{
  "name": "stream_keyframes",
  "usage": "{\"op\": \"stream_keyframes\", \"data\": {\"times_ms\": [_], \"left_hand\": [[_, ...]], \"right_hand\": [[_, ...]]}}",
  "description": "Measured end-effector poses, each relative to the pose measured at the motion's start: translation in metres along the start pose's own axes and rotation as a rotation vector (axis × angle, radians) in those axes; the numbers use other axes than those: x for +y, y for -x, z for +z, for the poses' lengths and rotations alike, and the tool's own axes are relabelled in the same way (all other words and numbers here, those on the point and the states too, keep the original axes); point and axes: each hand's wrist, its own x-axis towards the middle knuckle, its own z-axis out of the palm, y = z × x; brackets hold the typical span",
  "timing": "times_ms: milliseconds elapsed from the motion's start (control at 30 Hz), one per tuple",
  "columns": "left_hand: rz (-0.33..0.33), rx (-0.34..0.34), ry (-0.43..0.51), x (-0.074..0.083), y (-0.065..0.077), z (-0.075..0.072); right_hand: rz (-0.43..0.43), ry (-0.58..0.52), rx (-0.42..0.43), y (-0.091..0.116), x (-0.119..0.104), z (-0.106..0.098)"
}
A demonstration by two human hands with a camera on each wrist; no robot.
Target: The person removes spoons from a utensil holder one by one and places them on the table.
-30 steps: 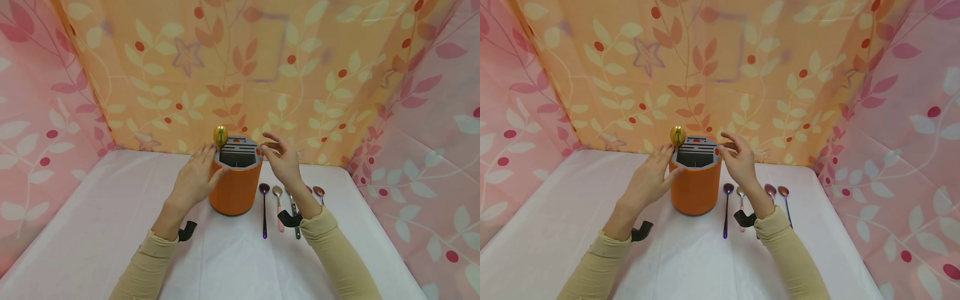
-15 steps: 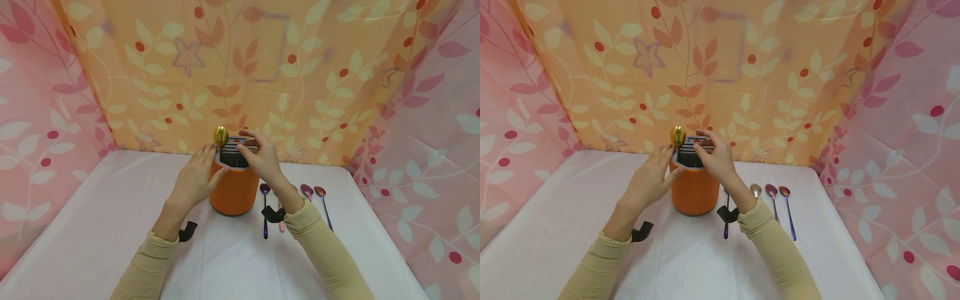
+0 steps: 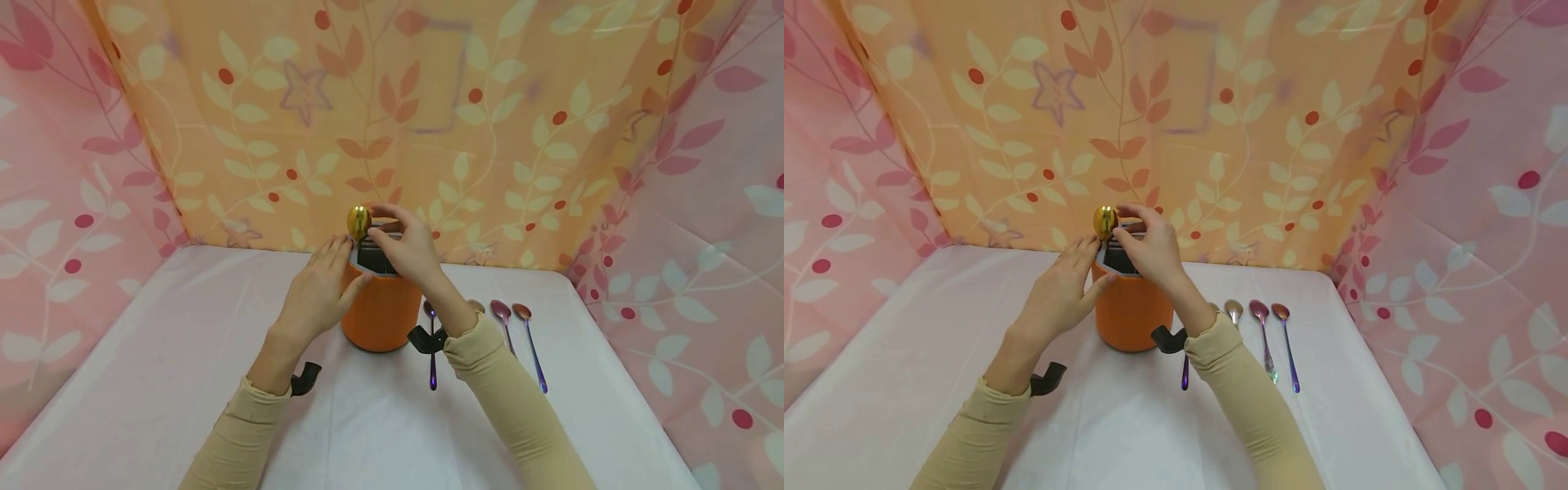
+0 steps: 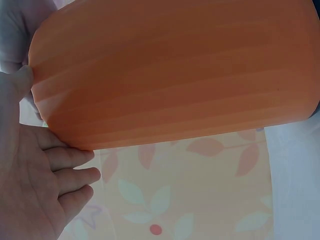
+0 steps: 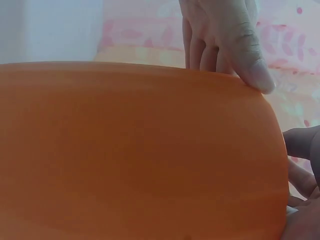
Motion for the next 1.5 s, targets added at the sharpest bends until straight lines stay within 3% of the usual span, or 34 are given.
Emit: {"op": "stream_keyframes", "data": {"times_ms": [400, 1133, 1500], "left_hand": [[0.004, 0.002, -0.001, 0.002, 0.0, -0.002], [-0.012, -0.011, -0.004, 0.002, 0.0, -0.001], [-0.024, -0.02, -0.002, 0.002, 0.0, -0.001]], "right_hand": [[0.02, 0.042, -0.002, -0.004, 0.001, 0.01], [-0.02, -0.219, 0.015, 0.003, 0.003, 0.001], [-0.058, -0.291, 0.113, 0.009, 0.0, -0.009]]}}
